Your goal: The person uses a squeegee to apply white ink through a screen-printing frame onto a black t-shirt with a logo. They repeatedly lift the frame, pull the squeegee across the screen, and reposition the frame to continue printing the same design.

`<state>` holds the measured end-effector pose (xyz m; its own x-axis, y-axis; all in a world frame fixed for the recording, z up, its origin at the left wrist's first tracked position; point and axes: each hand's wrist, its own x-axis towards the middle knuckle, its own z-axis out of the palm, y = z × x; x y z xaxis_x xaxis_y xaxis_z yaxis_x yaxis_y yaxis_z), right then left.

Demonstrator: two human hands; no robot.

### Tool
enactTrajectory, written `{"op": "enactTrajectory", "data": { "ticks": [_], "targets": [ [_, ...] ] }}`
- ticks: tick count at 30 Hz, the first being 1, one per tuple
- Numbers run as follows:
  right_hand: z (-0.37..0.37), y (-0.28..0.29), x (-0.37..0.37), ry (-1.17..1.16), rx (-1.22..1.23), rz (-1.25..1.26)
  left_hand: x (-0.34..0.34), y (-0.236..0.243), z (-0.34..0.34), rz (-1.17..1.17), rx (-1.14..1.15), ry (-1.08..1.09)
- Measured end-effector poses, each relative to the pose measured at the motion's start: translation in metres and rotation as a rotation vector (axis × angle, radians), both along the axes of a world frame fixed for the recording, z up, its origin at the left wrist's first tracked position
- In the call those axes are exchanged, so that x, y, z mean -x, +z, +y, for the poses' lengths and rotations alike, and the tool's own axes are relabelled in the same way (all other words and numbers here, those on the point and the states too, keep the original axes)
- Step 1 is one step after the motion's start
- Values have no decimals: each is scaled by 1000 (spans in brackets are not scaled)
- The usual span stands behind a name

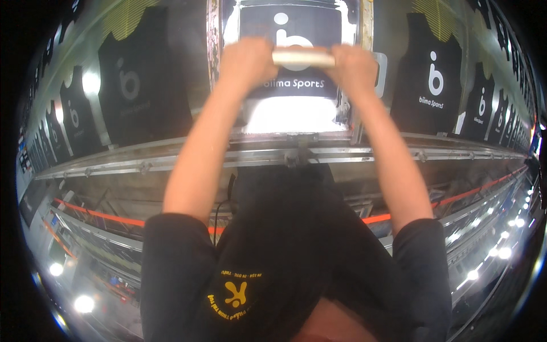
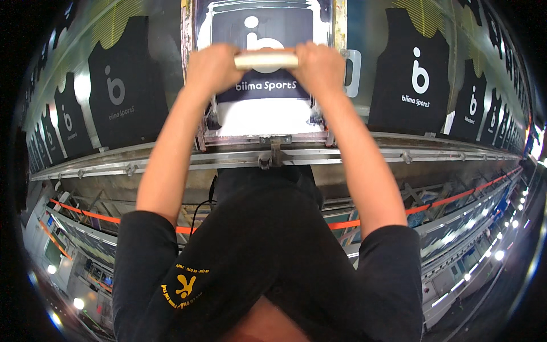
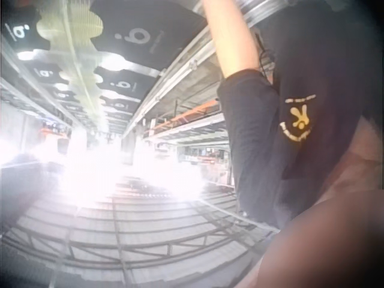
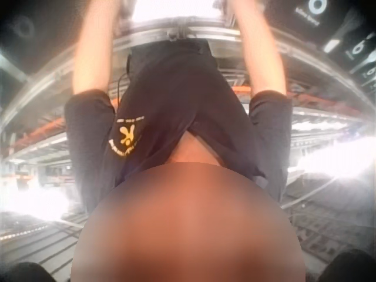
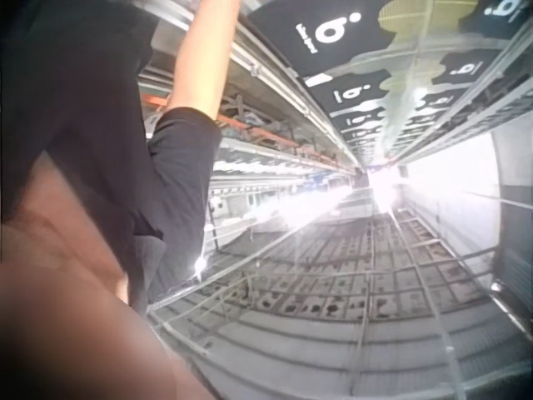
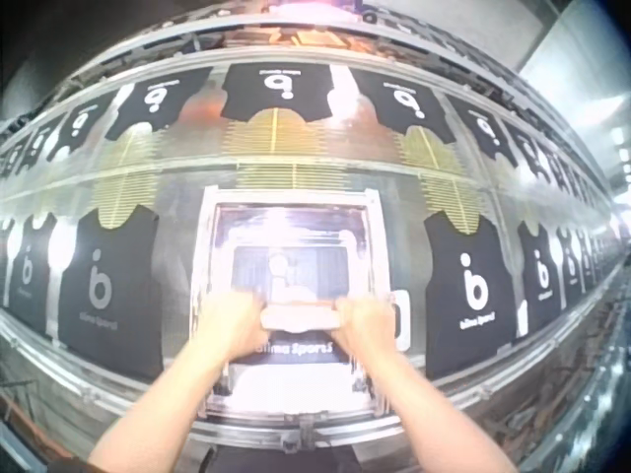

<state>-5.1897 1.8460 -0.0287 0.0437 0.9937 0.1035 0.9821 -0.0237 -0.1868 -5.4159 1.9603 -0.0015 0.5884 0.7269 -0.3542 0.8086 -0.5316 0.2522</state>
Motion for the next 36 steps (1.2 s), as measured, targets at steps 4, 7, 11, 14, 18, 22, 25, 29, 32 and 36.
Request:
{"op": "enactTrajectory", "data": {
  "ticks": [4,7,11,14,18,22,25,29,32,36],
  "targets": [
    [-111,-11,37,24,-105,93,42,-3,-108,-62,-14,5],
    [-142,-7,44,70,-105,91,62,-9,-143,-159,-102,-73],
    [-121,15,18,134,10,201,45,25,-120,-88,-42,-149],
    [-95,26,5,91,131,196,32,6,-103,-166,-130,-173],
    [-84,22,2,6,462,206,15,-4,-94,-39,36,-164],
    [-73,4,-11,17,609,299,4,-8,-69,34,331,-168],
    [-56,0,-28,-70,683,510,0,-8,-47,64,528,-155],
    [-46,30,-53,-499,184,936,5,15,2,-147,392,-175],
    [-49,11,-94,-787,-70,725,-7,37,52,-200,144,-232],
    [-52,-26,-104,-846,-164,806,-27,46,121,-214,-51,-257]
  ]
}}
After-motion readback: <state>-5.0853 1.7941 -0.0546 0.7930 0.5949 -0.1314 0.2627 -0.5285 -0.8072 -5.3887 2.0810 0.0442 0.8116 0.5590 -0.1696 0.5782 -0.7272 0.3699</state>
